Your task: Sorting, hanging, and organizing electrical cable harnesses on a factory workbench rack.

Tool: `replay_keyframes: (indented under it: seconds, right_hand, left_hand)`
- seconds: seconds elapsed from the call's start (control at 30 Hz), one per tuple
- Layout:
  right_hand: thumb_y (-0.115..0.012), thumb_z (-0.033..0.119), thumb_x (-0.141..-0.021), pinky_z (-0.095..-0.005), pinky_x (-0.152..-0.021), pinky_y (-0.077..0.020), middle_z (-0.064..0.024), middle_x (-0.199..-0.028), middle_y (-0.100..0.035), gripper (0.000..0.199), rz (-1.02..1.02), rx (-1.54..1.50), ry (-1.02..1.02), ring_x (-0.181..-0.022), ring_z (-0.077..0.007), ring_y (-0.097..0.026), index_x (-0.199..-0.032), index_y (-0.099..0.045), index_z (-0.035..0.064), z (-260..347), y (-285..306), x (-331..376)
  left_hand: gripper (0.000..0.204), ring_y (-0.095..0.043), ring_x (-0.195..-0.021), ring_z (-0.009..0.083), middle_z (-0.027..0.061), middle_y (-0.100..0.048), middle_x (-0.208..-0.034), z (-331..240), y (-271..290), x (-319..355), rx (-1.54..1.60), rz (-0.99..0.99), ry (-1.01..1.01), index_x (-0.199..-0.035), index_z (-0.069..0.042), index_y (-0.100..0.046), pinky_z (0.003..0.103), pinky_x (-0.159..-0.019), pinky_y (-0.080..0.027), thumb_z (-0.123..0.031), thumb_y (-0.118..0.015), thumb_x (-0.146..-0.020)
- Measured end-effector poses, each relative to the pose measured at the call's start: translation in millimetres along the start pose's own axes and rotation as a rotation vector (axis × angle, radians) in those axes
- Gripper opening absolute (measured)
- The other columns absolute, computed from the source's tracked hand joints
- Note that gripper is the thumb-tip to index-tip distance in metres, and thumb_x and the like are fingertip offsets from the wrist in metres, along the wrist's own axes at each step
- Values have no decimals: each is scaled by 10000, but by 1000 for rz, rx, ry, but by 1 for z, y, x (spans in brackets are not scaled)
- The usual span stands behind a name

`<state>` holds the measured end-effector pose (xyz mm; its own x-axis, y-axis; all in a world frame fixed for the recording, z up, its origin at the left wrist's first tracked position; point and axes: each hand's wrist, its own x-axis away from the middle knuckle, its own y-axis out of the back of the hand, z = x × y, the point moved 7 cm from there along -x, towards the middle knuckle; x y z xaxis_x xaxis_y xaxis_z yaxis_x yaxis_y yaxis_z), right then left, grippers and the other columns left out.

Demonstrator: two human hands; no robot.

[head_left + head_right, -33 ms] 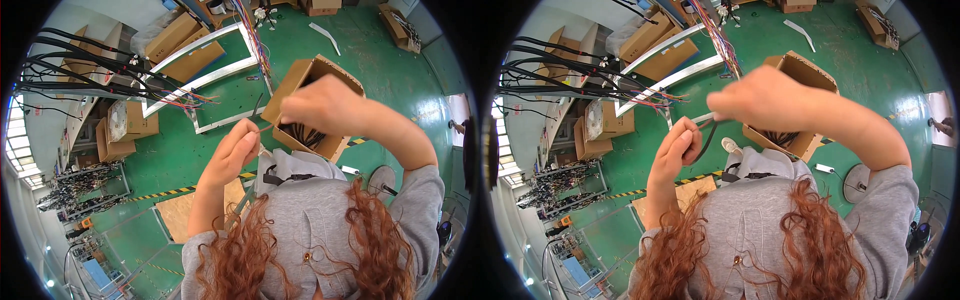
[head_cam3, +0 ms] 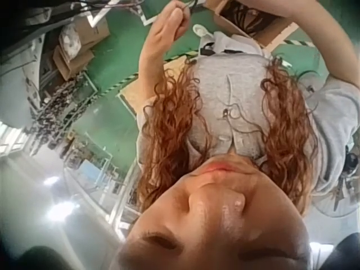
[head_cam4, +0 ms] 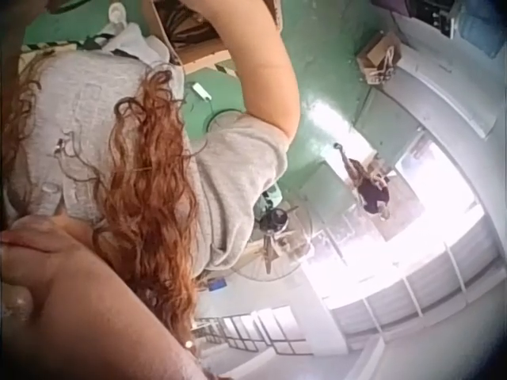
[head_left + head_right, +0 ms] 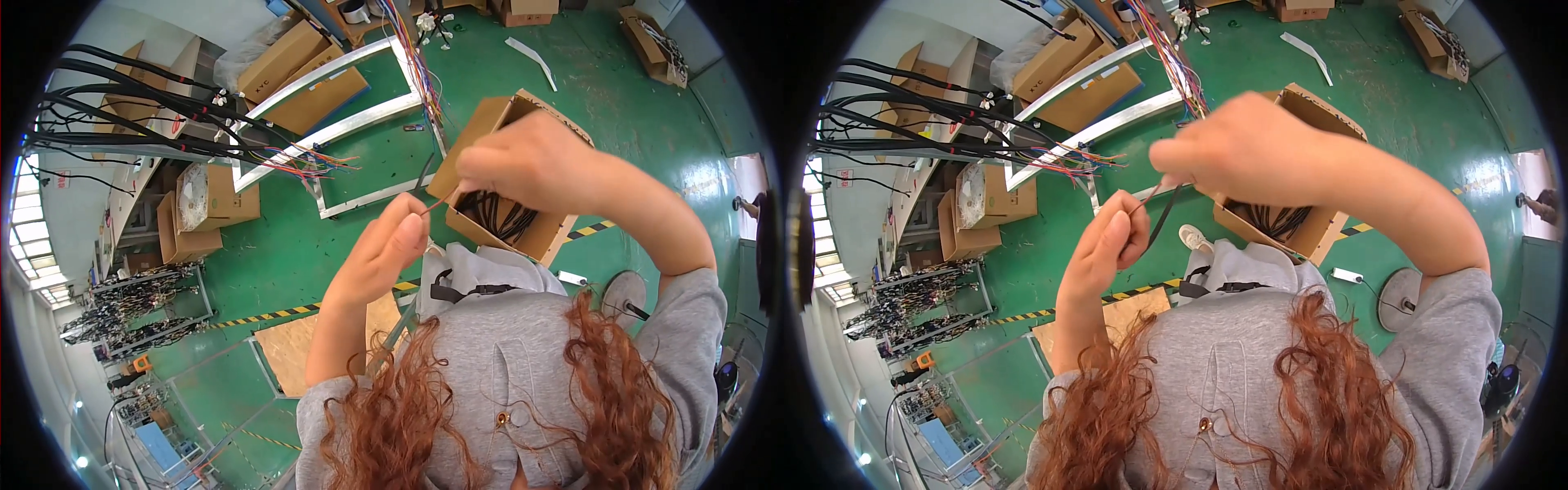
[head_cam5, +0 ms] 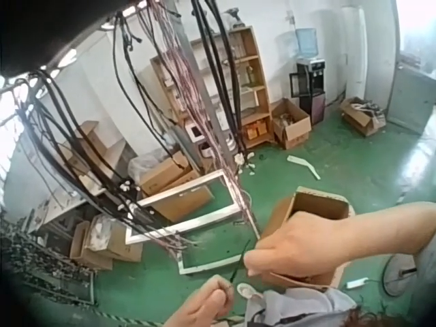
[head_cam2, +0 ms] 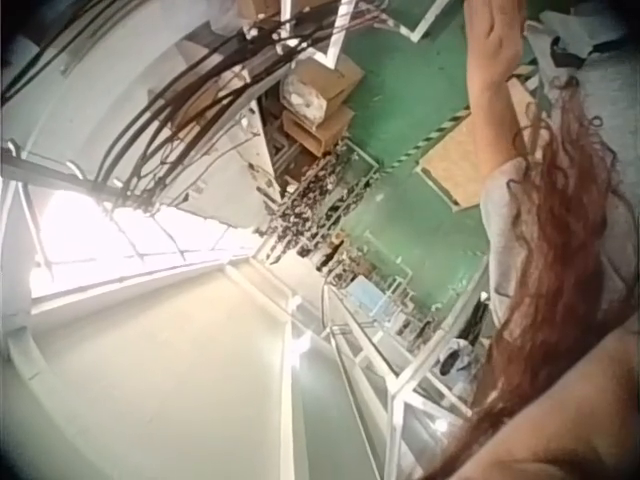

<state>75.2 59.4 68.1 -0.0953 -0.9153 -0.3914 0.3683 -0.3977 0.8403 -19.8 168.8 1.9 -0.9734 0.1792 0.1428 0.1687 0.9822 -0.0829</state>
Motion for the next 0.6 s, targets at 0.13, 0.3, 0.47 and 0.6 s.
replay_keyframes:
  seconds: [0.13, 0.3, 0.47, 0.6]
  right_hand:
    - [-605, 118, -711, -329, -447, -404, -37, -665, -531, 165, 79, 70, 151, -541, -236, -532, -825, -488, 93, 17, 10, -23]
    - [-588, 80, -751, -331, -554, -447, -78, -880, -517, 226, 216, -188, -33, -640, -240, -555, -930, -452, 60, 25, 3, -34]
    - [-550, 75, -793, -367, -608, -428, -101, -838, -477, 145, 151, -205, 15, -687, -292, -521, -869, -435, 30, 6, 14, -39]
    - [-556, 54, -779, -364, -572, -420, -103, -752, -477, 125, 107, -175, 97, -682, -295, -515, -823, -441, 28, 29, 3, -48]
  left_hand:
    - [273, -356, -583, 94, 1, -411, -666, -21, -6, -9, -290, -30, -31, -882, -33, -430, 228, -532, -333, -292, -375, -948]
    - [325, -274, -489, 29, -41, -349, -587, -47, 3, -8, -274, -200, -130, -816, -47, -429, 188, -425, -195, -337, -363, -947]
    - [311, -353, -569, 92, 17, -430, -673, -39, 7, -7, -265, -104, -38, -859, -22, -455, 234, -517, -323, -317, -402, -937]
    - [414, -282, -510, 44, -11, -389, -646, -48, 2, -9, -93, 1, -170, -930, -35, -457, 199, -446, -240, -422, -310, -939]
